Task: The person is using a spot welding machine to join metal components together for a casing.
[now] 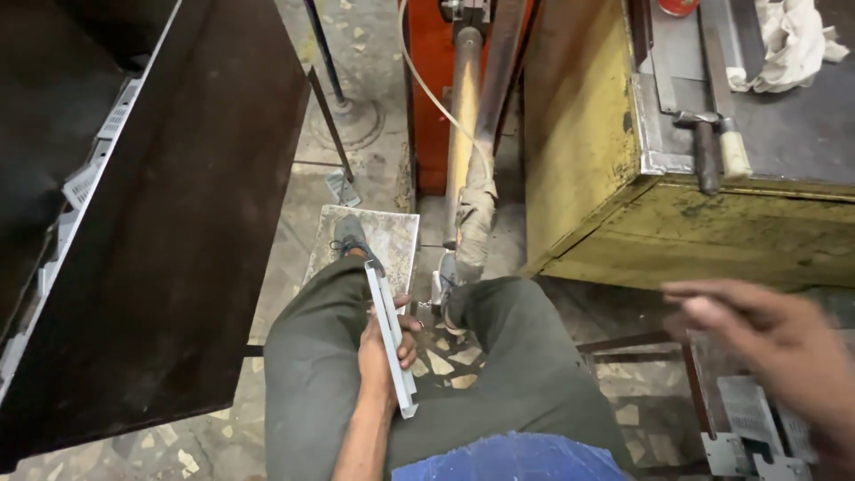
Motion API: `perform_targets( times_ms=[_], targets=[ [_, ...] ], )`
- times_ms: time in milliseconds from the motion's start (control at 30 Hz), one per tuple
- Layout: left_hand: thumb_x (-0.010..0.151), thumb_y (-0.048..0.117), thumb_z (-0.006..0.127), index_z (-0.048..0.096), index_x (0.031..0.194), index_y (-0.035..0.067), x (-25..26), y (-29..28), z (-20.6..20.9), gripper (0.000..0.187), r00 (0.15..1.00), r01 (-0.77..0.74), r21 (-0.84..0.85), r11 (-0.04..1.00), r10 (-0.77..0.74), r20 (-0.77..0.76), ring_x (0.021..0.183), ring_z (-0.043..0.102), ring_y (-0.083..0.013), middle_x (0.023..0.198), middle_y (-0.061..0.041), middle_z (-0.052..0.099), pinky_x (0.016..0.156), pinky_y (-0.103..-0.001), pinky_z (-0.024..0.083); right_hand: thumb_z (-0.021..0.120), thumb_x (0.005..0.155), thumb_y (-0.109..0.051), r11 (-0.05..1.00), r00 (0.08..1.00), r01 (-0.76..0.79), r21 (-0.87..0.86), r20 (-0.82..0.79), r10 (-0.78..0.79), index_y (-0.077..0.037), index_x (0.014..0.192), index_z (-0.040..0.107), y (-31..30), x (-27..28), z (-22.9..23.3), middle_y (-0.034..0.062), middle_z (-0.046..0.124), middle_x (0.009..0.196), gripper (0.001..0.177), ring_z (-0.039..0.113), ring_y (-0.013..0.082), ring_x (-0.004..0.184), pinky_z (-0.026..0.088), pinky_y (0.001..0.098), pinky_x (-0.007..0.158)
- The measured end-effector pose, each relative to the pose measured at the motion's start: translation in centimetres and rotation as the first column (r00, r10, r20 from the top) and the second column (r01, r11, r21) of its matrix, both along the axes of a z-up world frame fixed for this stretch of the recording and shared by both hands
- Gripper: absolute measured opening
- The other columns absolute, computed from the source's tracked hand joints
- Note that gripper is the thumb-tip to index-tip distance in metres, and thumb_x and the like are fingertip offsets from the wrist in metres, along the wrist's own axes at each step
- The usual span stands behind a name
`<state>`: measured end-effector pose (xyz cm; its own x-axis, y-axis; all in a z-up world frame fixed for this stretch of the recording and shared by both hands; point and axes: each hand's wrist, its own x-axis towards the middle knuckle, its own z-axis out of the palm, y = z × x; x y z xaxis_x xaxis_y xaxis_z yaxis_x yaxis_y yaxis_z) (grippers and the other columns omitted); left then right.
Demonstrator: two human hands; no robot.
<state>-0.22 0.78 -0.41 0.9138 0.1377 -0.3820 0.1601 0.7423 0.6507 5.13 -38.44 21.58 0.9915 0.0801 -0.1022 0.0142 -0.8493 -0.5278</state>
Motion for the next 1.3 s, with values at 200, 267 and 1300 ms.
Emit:
perform_targets(
  times_ms=[200, 267, 1300],
  targets=[
    [0.106, 0.043, 0.037, 0.054, 0.137, 0.002, 0.2, 0.1, 0.5, 0.054, 0.999, -0.012, 0.002, 1.000, 0.012, -0.037, 0.045, 0.041, -0.0084, 0.081, -0.010, 0.062, 0.037, -0.024, 0.033, 0.058, 0.100, -0.014, 0.957, 0.976, 0.218, 0.193, -0.027, -0.217, -0.008, 0.132, 0.072, 1.2, 2.1, -3.0, 0.0183, 0.070, 0.100, 0.035, 0.073, 0.0315, 0.094, 0.055, 0.0526, 0.087],
    [0.106, 0.041, 0.038, 0.053, 0.136, 0.002, 0.1, 0.1, 0.6, 0.052, 0.999, -0.034, 0.027, 0.999, 0.035, -0.032, 0.045, 0.040, -0.0082, 0.081, -0.010, 0.062, 0.036, -0.024, 0.033, 0.058, 0.098, -0.009, 0.995, 0.978, 0.083, -0.053, 0.198, -0.071, -0.007, 0.132, 0.069, 1.8, 2.4, -6.6, 0.0191, 0.069, 0.100, 0.037, 0.071, 0.0334, 0.096, 0.053, 0.0505, 0.095],
    [0.105, 0.043, 0.040, 0.054, 0.135, 0.000, 1.2, 0.7, -1.1, 0.054, 0.999, -0.014, -0.084, 0.996, 0.009, -0.053, 0.044, 0.042, -0.0090, 0.080, -0.011, 0.062, 0.035, -0.024, 0.034, 0.044, 0.083, -0.003, 0.470, 0.955, 0.046, 0.881, -0.177, 0.239, 0.006, 0.156, 0.032, 11.1, -1.6, -3.7, 0.0241, 0.075, 0.108, 0.074, 0.075, 0.0322, 0.102, 0.052, 0.0447, 0.100]
  ],
)
